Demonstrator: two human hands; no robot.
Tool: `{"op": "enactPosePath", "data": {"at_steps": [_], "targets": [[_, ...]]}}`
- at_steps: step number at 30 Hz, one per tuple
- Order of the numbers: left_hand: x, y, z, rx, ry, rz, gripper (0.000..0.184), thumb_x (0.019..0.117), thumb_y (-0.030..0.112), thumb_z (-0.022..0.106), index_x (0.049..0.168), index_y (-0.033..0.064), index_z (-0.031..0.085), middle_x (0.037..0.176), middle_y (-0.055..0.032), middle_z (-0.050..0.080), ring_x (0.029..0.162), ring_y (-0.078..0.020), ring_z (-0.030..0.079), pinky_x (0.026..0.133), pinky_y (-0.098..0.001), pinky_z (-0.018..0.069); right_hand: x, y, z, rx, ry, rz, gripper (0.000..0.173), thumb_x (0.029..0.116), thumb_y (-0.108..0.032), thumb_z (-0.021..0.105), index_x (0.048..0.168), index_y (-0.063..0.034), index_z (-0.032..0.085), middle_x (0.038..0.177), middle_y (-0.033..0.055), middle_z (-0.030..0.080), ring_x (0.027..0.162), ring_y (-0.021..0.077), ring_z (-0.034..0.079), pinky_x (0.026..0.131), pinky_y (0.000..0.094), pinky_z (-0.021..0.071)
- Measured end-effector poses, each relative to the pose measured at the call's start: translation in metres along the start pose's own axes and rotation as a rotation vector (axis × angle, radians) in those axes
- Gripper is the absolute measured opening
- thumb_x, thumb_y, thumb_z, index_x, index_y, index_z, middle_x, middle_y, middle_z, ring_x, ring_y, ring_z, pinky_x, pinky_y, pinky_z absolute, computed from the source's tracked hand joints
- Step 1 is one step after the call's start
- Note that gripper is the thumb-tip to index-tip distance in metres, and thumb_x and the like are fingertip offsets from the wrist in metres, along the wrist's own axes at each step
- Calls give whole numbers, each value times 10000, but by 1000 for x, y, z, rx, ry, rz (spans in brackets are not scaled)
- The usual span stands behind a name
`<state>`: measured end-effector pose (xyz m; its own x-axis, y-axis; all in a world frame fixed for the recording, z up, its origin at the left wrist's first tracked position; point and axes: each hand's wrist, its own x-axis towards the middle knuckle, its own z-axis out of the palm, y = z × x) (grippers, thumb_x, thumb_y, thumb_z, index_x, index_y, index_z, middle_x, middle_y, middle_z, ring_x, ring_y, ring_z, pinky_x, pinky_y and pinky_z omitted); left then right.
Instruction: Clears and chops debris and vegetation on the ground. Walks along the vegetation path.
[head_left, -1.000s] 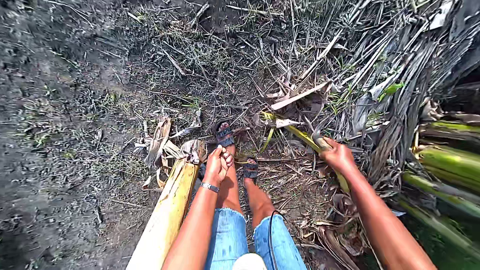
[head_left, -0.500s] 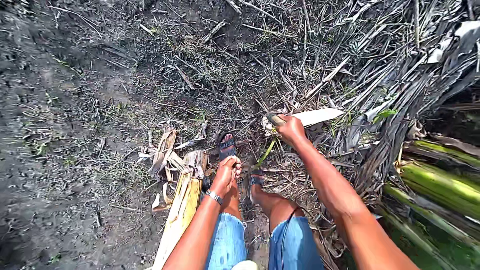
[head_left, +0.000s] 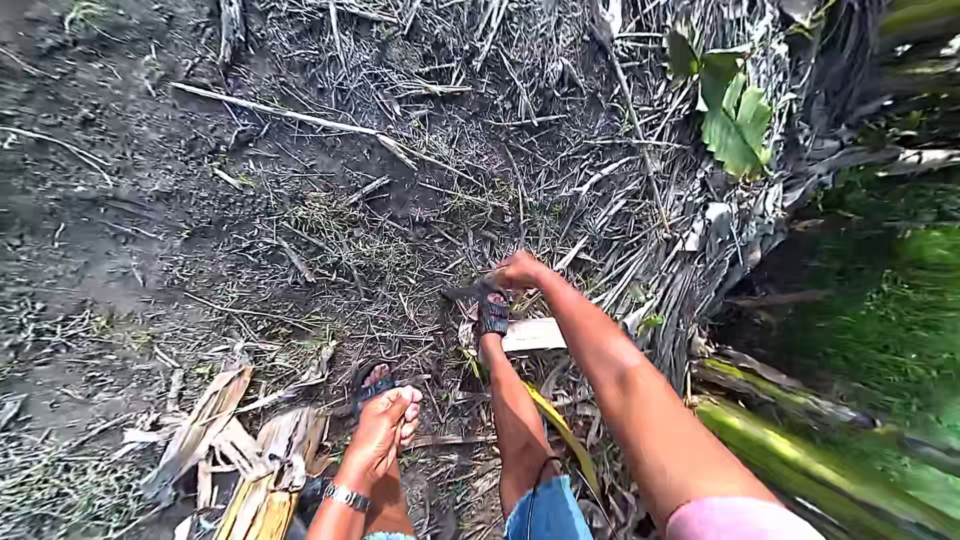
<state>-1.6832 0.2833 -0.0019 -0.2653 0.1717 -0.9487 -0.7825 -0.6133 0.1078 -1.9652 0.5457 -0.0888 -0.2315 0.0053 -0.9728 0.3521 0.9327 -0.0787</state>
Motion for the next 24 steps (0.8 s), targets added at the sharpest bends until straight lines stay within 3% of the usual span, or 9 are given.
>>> {"op": "enactPosePath", "data": {"at_steps": [2, 5, 7, 9, 11, 14, 16, 18, 24], "targets": [[12, 8, 8, -41, 44, 11, 284, 1115, 176, 415, 951, 28, 593, 585, 23, 482, 424, -47, 430, 401, -181, 391, 44, 2, -34, -54, -28, -80, 267, 950, -207, 701, 1186, -84, 733, 846, 115, 724, 595, 194, 622, 573, 416, 540], [32, 11, 20, -81, 127, 22, 374, 1136, 285, 349, 860, 93, 512, 550, 60, 389, 394, -30, 346, 375, -167, 331, 84, -19, -56, -239, -110, -199, 290, 891, -56, 725, 1179, -77, 741, 877, 122, 750, 617, 215, 646, 576, 436, 544], [53, 10, 31, -87, 167, 40, 408, 1137, 330, 332, 817, 122, 477, 559, 60, 378, 400, -29, 311, 378, -169, 290, 87, -46, -60, -477, -130, -299, 337, 817, -90, 811, 1149, -134, 777, 913, 128, 764, 702, 276, 699, 649, 533, 572], [75, 10, 46, -63, 219, 42, 421, 1135, 343, 349, 789, 129, 457, 551, 58, 376, 400, -30, 307, 380, -169, 277, 65, -74, -56, -729, -127, -399, 388, 797, -224, 842, 1181, -216, 781, 1029, 156, 755, 925, 375, 715, 800, 689, 547], [95, 6, 60, -16, 278, 17, 433, 1131, 377, 357, 790, 127, 451, 542, 54, 368, 406, -42, 312, 391, -183, 280, 25, -68, -31, -918, -115, -490, 344, 858, -373, 770, 1187, -275, 775, 1077, 141, 753, 1044, 406, 697, 840, 720, 524], [124, -1, 81, 78, 298, -19, 394, 1138, 367, 329, 875, 109, 468, 588, 44, 365, 449, -61, 338, 435, -203, 310, -35, -9, 27, -958, -64, -611, 307, 793, -162, 783, 1096, -144, 736, 923, 190, 725, 893, 441, 701, 716, 674, 535], [143, -7, 95, 161, 305, -35, 339, 1141, 302, 340, 992, 53, 517, 648, 21, 405, 474, -65, 376, 455, -203, 349, -58, 30, 58, -917, -147, -548, 446, 864, -63, 682, 1306, -54, 622, 1055, 289, 687, 964, 500, 682, 772, 676, 528], [158, -14, 103, 252, 312, -70, 345, 1139, 296, 357, 1083, 14, 547, 698, 1, 434, 499, -71, 400, 481, -211, 375, -71, 60, 80, -865, -177, -472, 608, 862, -29, 645, 1456, -53, 518, 1143, 319, 656, 997, 504, 676, 791, 654, 534], [190, -27, 116, 381, 393, -149, 463, 1111, 460, 397, 983, 56, 582, 658, 2, 434, 475, -93, 372, 467, -247, 362, -73, 98, 103, -799, -115, -441, 624, 914, -65, 581, 1528, -112, 476, 1169, 312, 650, 919, 467, 701, 740, 596, 564]]}}
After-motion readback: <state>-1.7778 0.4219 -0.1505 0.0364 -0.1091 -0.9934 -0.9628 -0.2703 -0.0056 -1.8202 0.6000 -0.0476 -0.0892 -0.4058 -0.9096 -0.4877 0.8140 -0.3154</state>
